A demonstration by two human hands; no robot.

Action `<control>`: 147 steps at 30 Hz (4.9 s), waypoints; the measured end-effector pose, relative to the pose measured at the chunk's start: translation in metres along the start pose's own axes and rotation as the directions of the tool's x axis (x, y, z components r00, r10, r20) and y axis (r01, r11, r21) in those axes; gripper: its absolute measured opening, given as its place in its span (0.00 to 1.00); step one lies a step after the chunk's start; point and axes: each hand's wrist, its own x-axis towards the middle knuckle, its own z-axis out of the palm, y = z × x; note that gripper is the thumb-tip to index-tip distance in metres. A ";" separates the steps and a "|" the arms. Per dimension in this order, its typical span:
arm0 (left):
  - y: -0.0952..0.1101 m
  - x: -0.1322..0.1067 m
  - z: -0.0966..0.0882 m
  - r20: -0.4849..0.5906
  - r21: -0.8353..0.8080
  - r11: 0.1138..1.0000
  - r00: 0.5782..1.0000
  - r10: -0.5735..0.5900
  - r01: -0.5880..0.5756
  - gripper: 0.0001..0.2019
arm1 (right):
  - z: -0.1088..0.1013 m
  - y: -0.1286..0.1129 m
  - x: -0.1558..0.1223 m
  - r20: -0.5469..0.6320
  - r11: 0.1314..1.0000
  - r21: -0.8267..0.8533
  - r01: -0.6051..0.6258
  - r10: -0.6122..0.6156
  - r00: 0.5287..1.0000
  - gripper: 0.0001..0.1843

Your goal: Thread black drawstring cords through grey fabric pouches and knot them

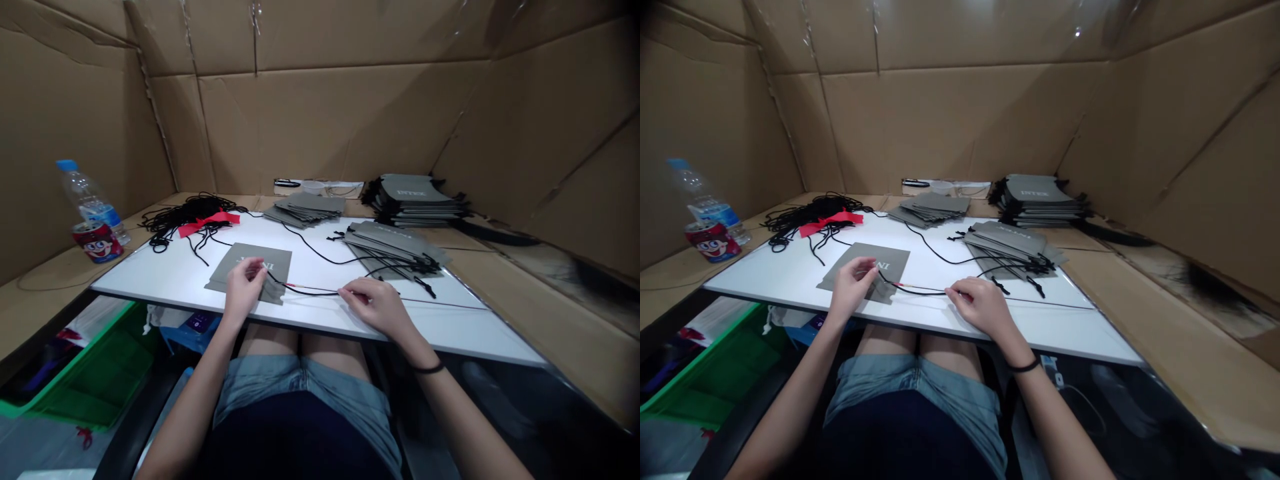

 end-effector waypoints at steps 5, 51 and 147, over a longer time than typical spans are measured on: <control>0.015 -0.008 -0.009 0.056 0.294 0.925 0.970 0.234 -0.241 0.09 | 0.002 0.002 -0.001 -0.049 0.996 -0.088 -0.013 0.008 0.999 0.17; 0.006 -0.017 -0.046 0.440 0.429 0.837 0.888 0.135 -0.339 0.11 | 0.001 0.002 0.001 0.086 0.998 -0.013 0.067 -0.066 0.994 0.16; 0.016 -0.014 -0.044 0.586 0.306 0.860 0.793 0.167 -0.408 0.14 | -0.001 -0.002 0.001 0.002 0.986 0.078 0.149 -0.149 0.989 0.15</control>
